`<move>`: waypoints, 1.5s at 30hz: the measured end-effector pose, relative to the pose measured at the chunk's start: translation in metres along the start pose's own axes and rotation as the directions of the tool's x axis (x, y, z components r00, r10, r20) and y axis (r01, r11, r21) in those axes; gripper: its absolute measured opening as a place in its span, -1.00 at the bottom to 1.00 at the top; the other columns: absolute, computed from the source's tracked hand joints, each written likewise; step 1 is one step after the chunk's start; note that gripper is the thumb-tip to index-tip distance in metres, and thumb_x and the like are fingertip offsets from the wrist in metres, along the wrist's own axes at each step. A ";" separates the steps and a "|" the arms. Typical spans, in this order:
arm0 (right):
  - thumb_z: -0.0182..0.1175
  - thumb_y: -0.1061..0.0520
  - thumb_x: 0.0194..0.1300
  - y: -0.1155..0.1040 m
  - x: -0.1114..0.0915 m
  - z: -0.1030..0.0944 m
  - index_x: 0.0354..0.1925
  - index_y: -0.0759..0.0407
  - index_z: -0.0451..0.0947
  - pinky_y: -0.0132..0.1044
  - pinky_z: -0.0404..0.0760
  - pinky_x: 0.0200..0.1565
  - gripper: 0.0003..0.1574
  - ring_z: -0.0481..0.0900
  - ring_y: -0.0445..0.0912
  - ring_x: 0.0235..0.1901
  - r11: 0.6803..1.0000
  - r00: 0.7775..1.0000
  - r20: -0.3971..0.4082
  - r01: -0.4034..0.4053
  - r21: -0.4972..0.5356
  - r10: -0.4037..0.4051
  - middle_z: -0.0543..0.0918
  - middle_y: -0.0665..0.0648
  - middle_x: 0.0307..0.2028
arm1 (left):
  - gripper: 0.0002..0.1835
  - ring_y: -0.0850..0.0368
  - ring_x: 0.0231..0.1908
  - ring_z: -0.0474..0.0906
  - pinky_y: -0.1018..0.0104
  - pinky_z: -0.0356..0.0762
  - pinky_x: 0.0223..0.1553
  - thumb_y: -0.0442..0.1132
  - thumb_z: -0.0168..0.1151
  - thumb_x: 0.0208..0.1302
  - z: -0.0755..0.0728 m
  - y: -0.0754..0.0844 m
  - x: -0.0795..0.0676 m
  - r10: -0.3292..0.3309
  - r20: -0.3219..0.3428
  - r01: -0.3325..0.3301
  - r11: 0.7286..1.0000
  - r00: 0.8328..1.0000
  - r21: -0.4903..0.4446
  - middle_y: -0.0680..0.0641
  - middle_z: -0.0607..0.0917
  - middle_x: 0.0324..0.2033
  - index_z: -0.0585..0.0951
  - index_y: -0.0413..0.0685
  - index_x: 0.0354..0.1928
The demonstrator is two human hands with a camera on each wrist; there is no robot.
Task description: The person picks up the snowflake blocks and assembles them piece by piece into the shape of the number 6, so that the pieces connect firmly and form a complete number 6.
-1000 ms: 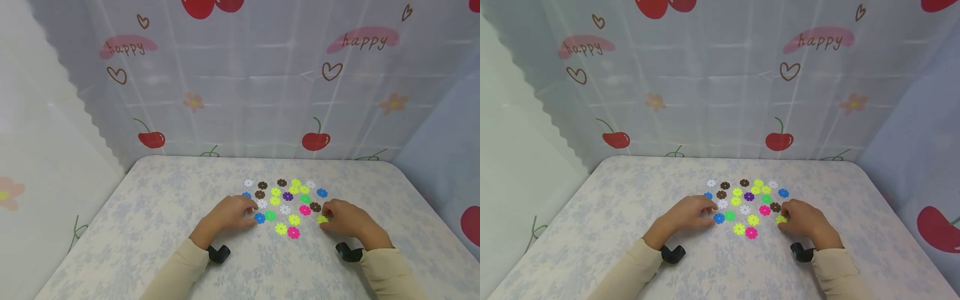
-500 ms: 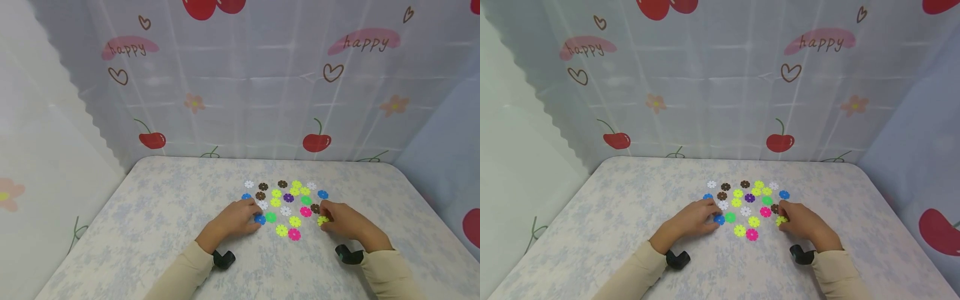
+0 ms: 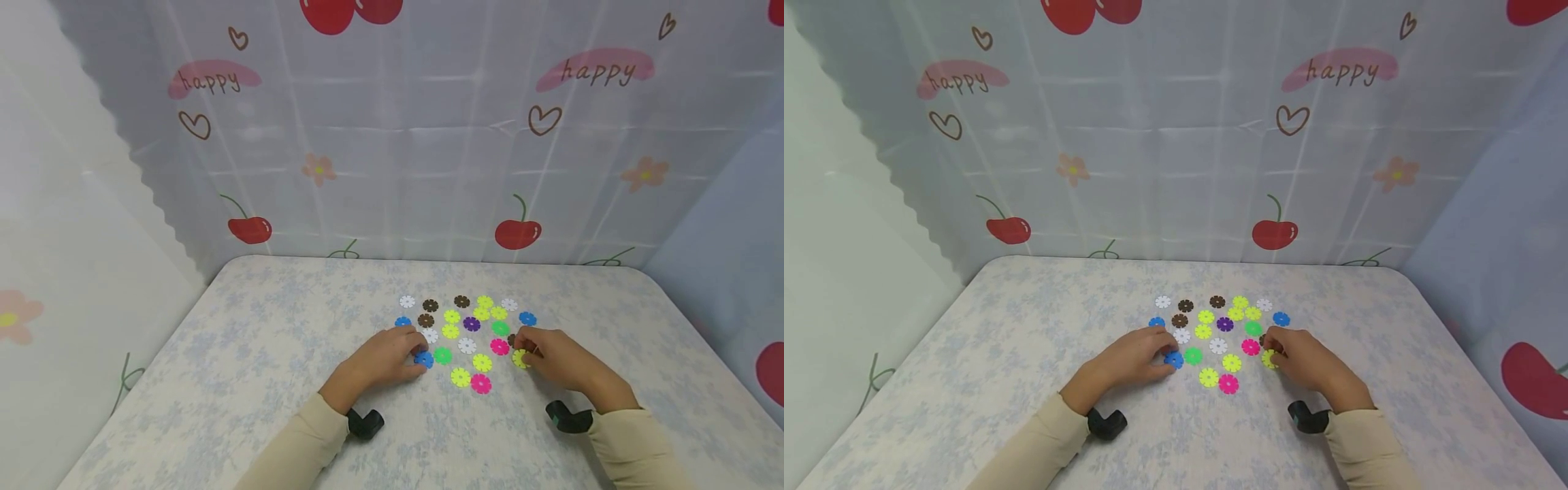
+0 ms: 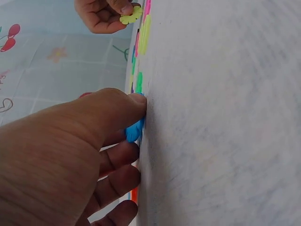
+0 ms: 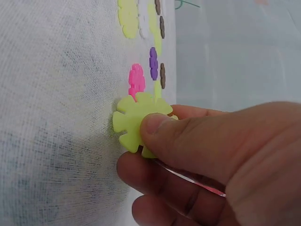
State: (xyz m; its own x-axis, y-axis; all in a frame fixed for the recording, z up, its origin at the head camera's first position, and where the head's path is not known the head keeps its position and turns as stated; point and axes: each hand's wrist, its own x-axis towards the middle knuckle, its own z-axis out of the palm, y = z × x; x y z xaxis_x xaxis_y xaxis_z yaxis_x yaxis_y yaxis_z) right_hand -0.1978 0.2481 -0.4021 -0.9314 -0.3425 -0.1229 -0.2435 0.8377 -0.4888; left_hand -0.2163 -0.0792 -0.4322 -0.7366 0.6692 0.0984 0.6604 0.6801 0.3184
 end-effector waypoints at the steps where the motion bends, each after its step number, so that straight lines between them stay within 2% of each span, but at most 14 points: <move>1: 0.32 0.30 0.34 0.000 0.000 0.000 -0.20 0.11 0.50 -0.16 0.61 -0.25 -0.82 0.51 -0.08 -0.30 1.000 1.000 -0.006 0.003 0.002 -0.003 0.60 0.00 -0.29 | -0.75 0.31 -0.19 0.52 0.43 0.52 -0.14 -0.07 0.39 0.33 0.000 0.000 0.000 -0.005 0.003 0.005 1.000 1.000 -0.022 0.14 0.61 -0.16 0.67 0.04 -0.02; 4: 0.32 0.28 0.35 -0.001 0.000 0.001 -0.20 0.10 0.51 -0.16 0.63 -0.24 -0.83 0.54 -0.08 -0.27 1.000 1.000 -0.024 0.017 0.008 -0.016 0.64 0.01 -0.24 | -0.81 0.32 -0.26 0.52 0.44 0.52 -0.17 -0.14 0.40 0.33 -0.001 -0.001 0.001 -0.022 0.019 0.025 0.990 1.000 -0.138 0.15 0.60 -0.25 0.62 0.03 -0.10; 7: 0.33 0.28 0.34 -0.004 0.000 0.001 -0.19 0.09 0.52 -0.15 0.64 -0.22 -0.83 0.57 -0.07 -0.24 0.998 0.997 -0.055 0.053 0.017 -0.052 0.65 -0.01 -0.24 | -0.85 0.31 -0.35 0.51 0.43 0.52 -0.24 -0.21 0.39 0.34 -0.002 -0.004 0.002 -0.038 0.031 0.045 0.957 0.999 -0.286 0.16 0.59 -0.35 0.57 0.03 -0.18; 10: 0.35 0.28 0.32 -0.007 0.000 0.002 -0.19 0.08 0.52 -0.17 0.63 -0.22 -0.80 0.57 -0.08 -0.25 0.995 0.992 -0.089 0.096 0.011 -0.094 0.62 -0.05 -0.30 | -0.86 0.29 -0.36 0.51 0.40 0.54 -0.26 -0.26 0.38 0.34 -0.004 -0.006 0.002 -0.064 0.028 0.070 0.903 0.998 -0.425 0.15 0.59 -0.37 0.56 0.04 -0.20; 16: 0.39 0.27 0.29 -0.013 0.004 0.002 -0.23 0.06 0.50 -0.31 0.58 -0.35 -0.76 0.47 -0.13 -0.37 0.989 0.978 -0.147 0.148 -0.004 -0.147 0.53 -0.08 -0.41 | -0.83 0.16 -0.29 0.60 0.34 0.56 -0.29 -0.29 0.30 0.40 -0.008 -0.005 0.002 -0.100 -0.001 0.078 0.782 0.995 -0.618 0.10 0.63 -0.29 0.65 0.04 -0.02; 19: 0.41 0.32 0.25 -0.018 0.006 0.004 -0.24 0.06 0.50 -0.34 0.60 -0.33 -0.72 0.53 -0.16 -0.37 0.976 0.956 -0.206 0.215 0.013 -0.208 0.56 -0.08 -0.39 | -0.82 0.04 -0.28 0.65 0.32 0.56 -0.34 -0.29 0.27 0.42 -0.009 -0.003 0.003 -0.113 -0.008 0.076 0.722 0.994 -0.687 0.05 0.65 -0.28 0.67 0.01 0.01; 23: 0.41 0.38 0.23 -0.028 0.008 0.008 -0.24 0.08 0.51 -0.32 0.66 -0.27 -0.70 0.60 -0.19 -0.33 0.953 0.922 -0.272 0.298 0.048 -0.274 0.63 -0.05 -0.33 | -0.85 -0.09 -0.26 0.66 0.26 0.59 -0.32 -0.29 0.25 0.43 -0.010 -0.001 0.004 -0.149 -0.026 0.081 0.666 0.988 -0.742 0.00 0.66 -0.30 0.67 -0.06 -0.02; 29: 0.41 0.38 0.22 -0.041 0.012 0.020 -0.25 0.08 0.53 -0.36 0.66 -0.26 -0.70 0.61 -0.26 -0.36 0.938 0.901 -0.307 0.342 0.061 -0.308 0.64 -0.06 -0.34 | -0.87 -0.17 -0.22 0.67 0.07 0.63 -0.18 -0.30 0.26 0.43 -0.010 0.001 0.002 -0.180 -0.034 0.087 0.622 0.983 -0.779 -0.02 0.68 -0.33 0.66 -0.14 -0.05; 34: 0.42 0.42 0.18 -0.046 0.017 0.030 -0.25 0.10 0.53 -0.36 0.67 -0.27 -0.67 0.63 -0.28 -0.36 0.901 0.860 -0.333 0.430 0.063 -0.387 0.66 -0.04 -0.33 | -0.85 -0.18 -0.21 0.67 0.04 0.62 -0.18 -0.27 0.28 0.42 -0.009 0.002 0.002 -0.176 -0.025 0.086 0.592 0.984 -0.802 -0.03 0.70 -0.32 0.67 -0.14 -0.05; 37: 0.43 0.43 0.17 -0.049 0.018 0.034 -0.25 0.10 0.52 -0.35 0.68 -0.26 -0.65 0.63 -0.28 -0.35 0.882 0.844 -0.333 0.467 0.071 -0.420 0.64 -0.06 -0.33 | -0.84 -0.21 -0.21 0.67 0.03 0.61 -0.17 -0.27 0.29 0.42 -0.010 0.005 0.003 -0.163 -0.020 0.078 0.575 0.986 -0.815 -0.04 0.70 -0.31 0.66 -0.17 -0.05; 45: 0.44 0.44 0.14 -0.056 0.019 0.039 -0.24 0.09 0.51 -0.35 0.68 -0.25 -0.61 0.65 -0.29 -0.33 0.847 0.806 -0.348 0.529 0.058 -0.479 0.60 -0.13 -0.33 | -0.87 -0.27 -0.20 0.65 -0.04 0.62 -0.13 -0.31 0.27 0.42 -0.010 0.010 0.004 -0.125 -0.018 0.056 0.561 0.992 -0.826 -0.05 0.70 -0.31 0.65 -0.19 -0.07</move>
State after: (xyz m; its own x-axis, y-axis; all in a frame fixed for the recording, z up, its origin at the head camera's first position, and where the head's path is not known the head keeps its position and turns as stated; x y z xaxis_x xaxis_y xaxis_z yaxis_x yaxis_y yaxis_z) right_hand -0.1915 0.1781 -0.4112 -0.7280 -0.5290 0.4361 -0.6829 0.5037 -0.5292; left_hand -0.2141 -0.0732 -0.4191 -0.8158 0.5736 0.0744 0.2087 0.1719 0.9627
